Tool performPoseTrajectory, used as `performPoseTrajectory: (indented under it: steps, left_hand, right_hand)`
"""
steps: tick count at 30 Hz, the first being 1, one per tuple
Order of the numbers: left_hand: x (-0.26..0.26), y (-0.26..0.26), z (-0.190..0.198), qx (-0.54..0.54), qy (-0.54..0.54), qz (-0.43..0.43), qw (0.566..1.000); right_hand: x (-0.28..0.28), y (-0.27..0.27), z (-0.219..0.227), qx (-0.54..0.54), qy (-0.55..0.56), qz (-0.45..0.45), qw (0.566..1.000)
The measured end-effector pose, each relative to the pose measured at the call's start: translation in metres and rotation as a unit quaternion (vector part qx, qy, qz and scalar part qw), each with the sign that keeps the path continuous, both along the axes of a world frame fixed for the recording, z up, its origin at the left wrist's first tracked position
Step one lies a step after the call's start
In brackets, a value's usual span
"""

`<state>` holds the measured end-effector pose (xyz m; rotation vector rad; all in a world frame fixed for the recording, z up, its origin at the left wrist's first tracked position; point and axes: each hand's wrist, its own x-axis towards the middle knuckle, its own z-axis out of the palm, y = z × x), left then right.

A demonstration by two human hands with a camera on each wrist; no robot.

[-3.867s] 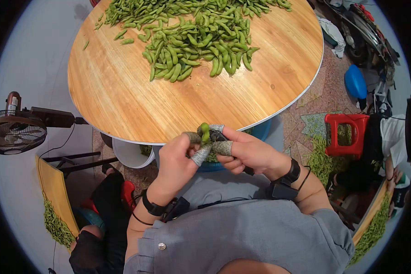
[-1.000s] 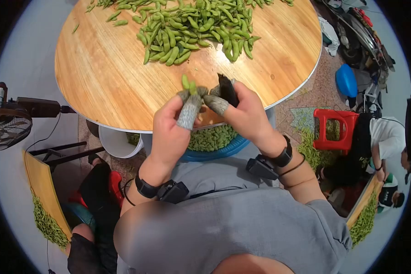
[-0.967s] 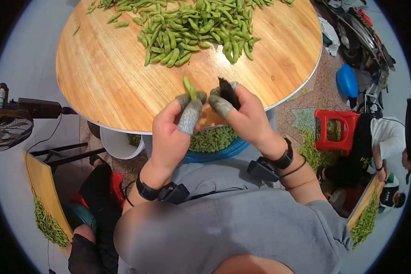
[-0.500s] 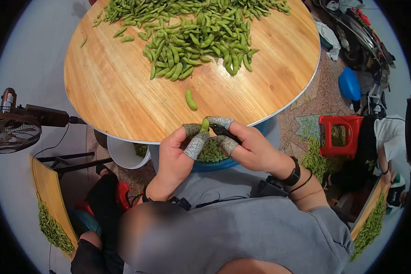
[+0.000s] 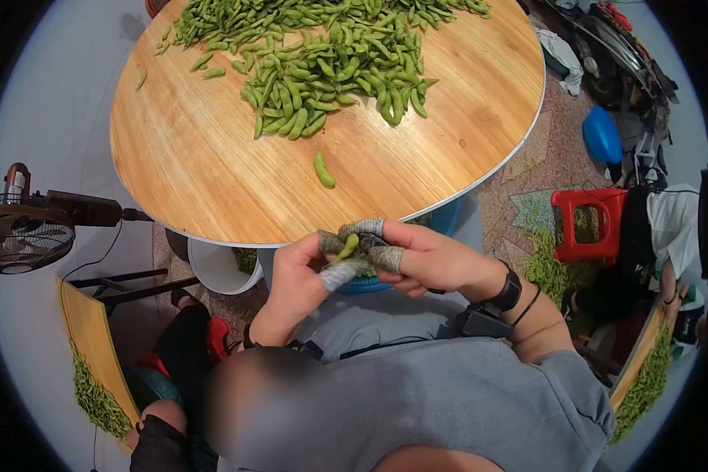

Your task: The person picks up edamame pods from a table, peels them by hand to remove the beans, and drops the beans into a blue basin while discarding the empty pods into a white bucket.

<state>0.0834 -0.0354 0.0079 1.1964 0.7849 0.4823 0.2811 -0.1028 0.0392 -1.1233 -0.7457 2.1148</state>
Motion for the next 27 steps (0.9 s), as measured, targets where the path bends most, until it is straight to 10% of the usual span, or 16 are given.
performPoseTrajectory:
  steps: [2,6,8,9,11,13,15,17,21,27]
  left_hand:
    - [0.000,0.004,0.002,0.511,0.160,-0.039,0.844]
    - [-0.001,0.001,-0.010,0.580,0.148,-0.049,0.799]
    - [-0.002,-0.007,-0.008,0.250,0.090,-0.052,0.963]
    - [-0.004,-0.008,-0.011,0.249,0.091,-0.054,0.963]
    - [-0.007,-0.010,-0.020,-0.114,-0.007,-0.062,0.992]
    - [-0.006,-0.012,-0.024,-0.068,0.009,-0.091,0.994]
    - [-0.002,-0.015,-0.027,-0.019,0.021,-0.117,0.993]
    - [0.005,-0.018,-0.028,0.166,0.031,-0.183,0.969]
    - [0.003,-0.020,-0.015,-0.157,-0.051,-0.186,0.969]
    - [-0.006,-0.019,-0.027,-0.172,-0.034,-0.125,0.977]
  right_hand:
    - [-0.001,-0.003,0.000,0.027,-0.018,0.001,0.999]
    - [-0.001,-0.008,-0.007,0.073,-0.041,-0.012,0.996]
    - [0.000,-0.012,-0.013,0.053,-0.024,-0.022,0.998]
    - [0.001,-0.014,-0.016,0.034,-0.008,-0.029,0.999]
    - [0.008,-0.021,-0.027,0.027,0.004,-0.027,0.999]
    - [0.006,-0.025,-0.050,0.021,0.017,-0.025,0.999]
    - [-0.004,-0.022,-0.072,0.298,-0.233,-0.165,0.911]
    - [-0.002,-0.022,-0.057,0.273,-0.300,-0.164,0.899]
    - [0.007,-0.019,-0.056,0.313,-0.366,-0.073,0.874]
    - [0.006,-0.025,-0.073,0.352,-0.484,-0.098,0.795]
